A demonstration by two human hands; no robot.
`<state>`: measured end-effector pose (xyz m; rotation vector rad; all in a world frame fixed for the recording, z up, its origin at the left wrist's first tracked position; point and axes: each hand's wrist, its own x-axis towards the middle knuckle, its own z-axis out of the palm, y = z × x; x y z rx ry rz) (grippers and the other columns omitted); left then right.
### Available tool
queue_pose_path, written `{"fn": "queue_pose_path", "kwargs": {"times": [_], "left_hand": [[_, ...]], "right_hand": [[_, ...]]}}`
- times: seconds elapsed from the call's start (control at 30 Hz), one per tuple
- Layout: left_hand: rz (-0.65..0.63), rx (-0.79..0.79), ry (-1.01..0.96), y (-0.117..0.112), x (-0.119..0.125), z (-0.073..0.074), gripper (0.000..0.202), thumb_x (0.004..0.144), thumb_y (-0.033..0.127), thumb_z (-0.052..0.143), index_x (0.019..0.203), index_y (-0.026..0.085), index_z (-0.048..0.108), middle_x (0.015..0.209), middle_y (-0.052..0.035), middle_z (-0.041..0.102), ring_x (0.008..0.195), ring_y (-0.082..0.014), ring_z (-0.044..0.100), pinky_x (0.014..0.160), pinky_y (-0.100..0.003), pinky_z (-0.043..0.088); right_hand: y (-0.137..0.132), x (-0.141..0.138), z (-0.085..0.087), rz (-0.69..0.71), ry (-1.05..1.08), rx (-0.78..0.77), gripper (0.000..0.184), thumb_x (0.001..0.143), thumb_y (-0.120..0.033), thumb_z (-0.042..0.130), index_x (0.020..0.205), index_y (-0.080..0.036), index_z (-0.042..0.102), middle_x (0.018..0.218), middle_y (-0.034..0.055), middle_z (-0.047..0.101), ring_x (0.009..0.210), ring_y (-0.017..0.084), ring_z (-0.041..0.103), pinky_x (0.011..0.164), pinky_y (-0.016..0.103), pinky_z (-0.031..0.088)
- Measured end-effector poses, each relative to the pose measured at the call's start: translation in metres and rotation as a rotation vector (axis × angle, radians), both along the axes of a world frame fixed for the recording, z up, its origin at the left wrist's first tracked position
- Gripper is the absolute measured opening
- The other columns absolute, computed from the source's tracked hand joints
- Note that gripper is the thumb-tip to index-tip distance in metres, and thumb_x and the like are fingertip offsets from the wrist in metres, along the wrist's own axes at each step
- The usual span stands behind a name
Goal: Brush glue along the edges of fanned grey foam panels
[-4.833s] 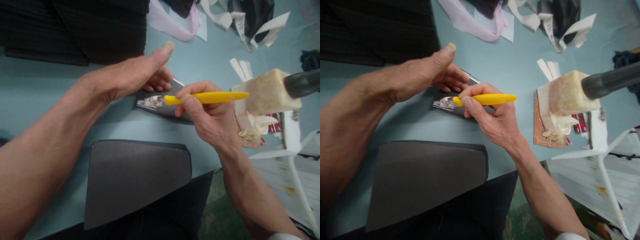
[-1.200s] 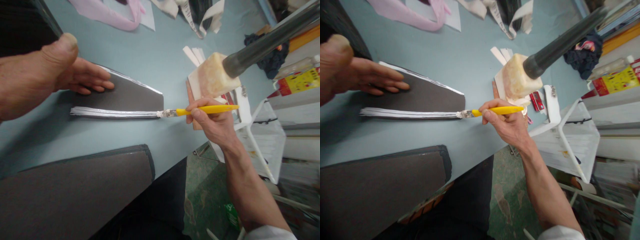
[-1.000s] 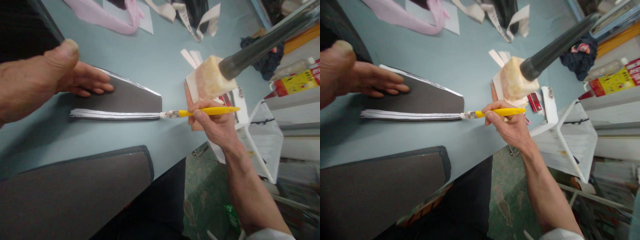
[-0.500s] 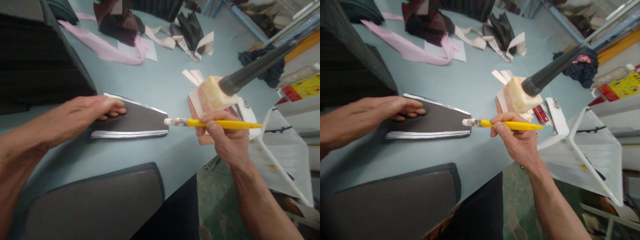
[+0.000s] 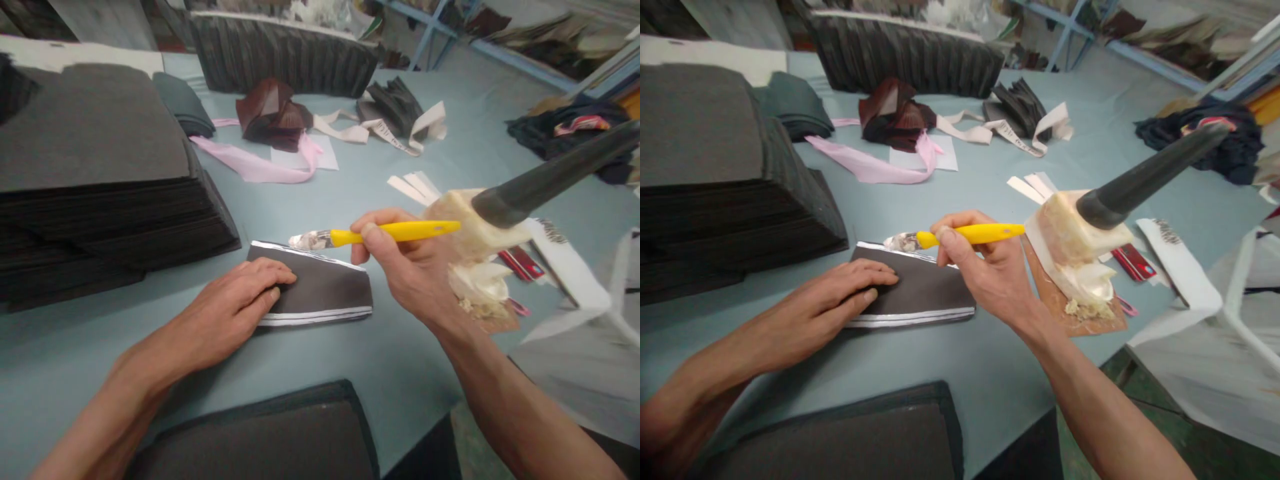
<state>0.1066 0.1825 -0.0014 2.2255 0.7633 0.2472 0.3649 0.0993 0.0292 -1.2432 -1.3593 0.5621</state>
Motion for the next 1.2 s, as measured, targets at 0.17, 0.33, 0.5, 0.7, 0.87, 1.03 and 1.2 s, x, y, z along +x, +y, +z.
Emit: {"fn": "queue_pose_path", "kwargs": {"times": [0.17, 0.33, 0.5, 0.7, 0.87, 1.03, 1.2], "left_hand": [[-0.038, 0.044, -0.027, -0.004, 0.003, 0.001, 0.039, 0.109, 0.039, 0.041, 0.128, 0.026, 0.072, 0.141, -0.0062, 0.072, 0.132, -0.0266, 0.066, 0.120, -0.047, 0.052], [-0.036, 0.036, -0.043, -0.004, 0.003, 0.000, 0.038, 0.109, 0.035, 0.040, 0.128, 0.024, 0.072, 0.141, -0.0060, 0.072, 0.133, -0.0246, 0.065, 0.122, -0.045, 0.049], [-0.046, 0.042, -0.044, -0.004, 0.004, 0.001, 0.036, 0.107, 0.032, 0.041, 0.124, 0.025, 0.072, 0.140, -0.0057, 0.073, 0.133, -0.0244, 0.065, 0.121, -0.046, 0.049], [-0.055, 0.049, -0.036, -0.004, 0.006, 0.003, 0.036, 0.106, 0.030, 0.042, 0.124, 0.025, 0.072, 0.135, -0.0059, 0.074, 0.128, -0.0259, 0.067, 0.117, -0.047, 0.051], [-0.052, 0.055, -0.051, -0.005, 0.007, 0.002, 0.036, 0.107, 0.035, 0.041, 0.120, 0.024, 0.073, 0.135, -0.0061, 0.075, 0.126, -0.0254, 0.067, 0.117, -0.047, 0.051], [-0.054, 0.064, -0.047, -0.004, 0.007, 0.002, 0.037, 0.107, 0.036, 0.041, 0.122, 0.025, 0.072, 0.137, -0.0057, 0.074, 0.127, -0.0256, 0.067, 0.117, -0.048, 0.050], [-0.062, 0.063, -0.043, -0.003, 0.007, 0.001, 0.036, 0.107, 0.038, 0.041, 0.119, 0.026, 0.073, 0.134, -0.0042, 0.075, 0.124, -0.0257, 0.067, 0.114, -0.047, 0.051]], "right_hand": [[0.039, -0.021, -0.001, 0.160, 0.014, -0.039, 0.046, 0.099, -0.066, 0.073, 0.094, -0.021, 0.072, 0.072, -0.0034, 0.069, 0.069, 0.010, 0.064, 0.067, 0.027, 0.053], [0.062, -0.033, -0.015, 0.232, 0.003, -0.066, 0.053, 0.096, -0.072, 0.072, 0.095, -0.020, 0.072, 0.072, -0.0031, 0.068, 0.069, 0.011, 0.064, 0.068, 0.027, 0.054], [0.068, -0.036, -0.020, 0.261, -0.031, -0.064, 0.050, 0.097, -0.070, 0.073, 0.096, -0.020, 0.072, 0.071, -0.0032, 0.068, 0.068, 0.012, 0.063, 0.067, 0.028, 0.052], [0.072, -0.038, -0.023, 0.284, -0.055, -0.083, 0.052, 0.097, -0.073, 0.070, 0.095, -0.021, 0.070, 0.076, -0.0023, 0.068, 0.069, 0.012, 0.063, 0.069, 0.029, 0.052], [0.075, -0.037, -0.027, 0.274, -0.101, -0.080, 0.054, 0.098, -0.075, 0.067, 0.097, -0.020, 0.071, 0.075, -0.0021, 0.068, 0.068, 0.012, 0.062, 0.070, 0.029, 0.051], [0.072, -0.033, -0.023, 0.255, -0.174, -0.082, 0.056, 0.097, -0.076, 0.068, 0.097, -0.021, 0.072, 0.074, -0.0020, 0.068, 0.068, 0.012, 0.062, 0.068, 0.029, 0.051], [0.065, -0.024, -0.018, 0.233, -0.245, -0.096, 0.048, 0.100, -0.067, 0.070, 0.094, -0.020, 0.073, 0.074, -0.0018, 0.068, 0.068, 0.012, 0.062, 0.066, 0.028, 0.049]]}}
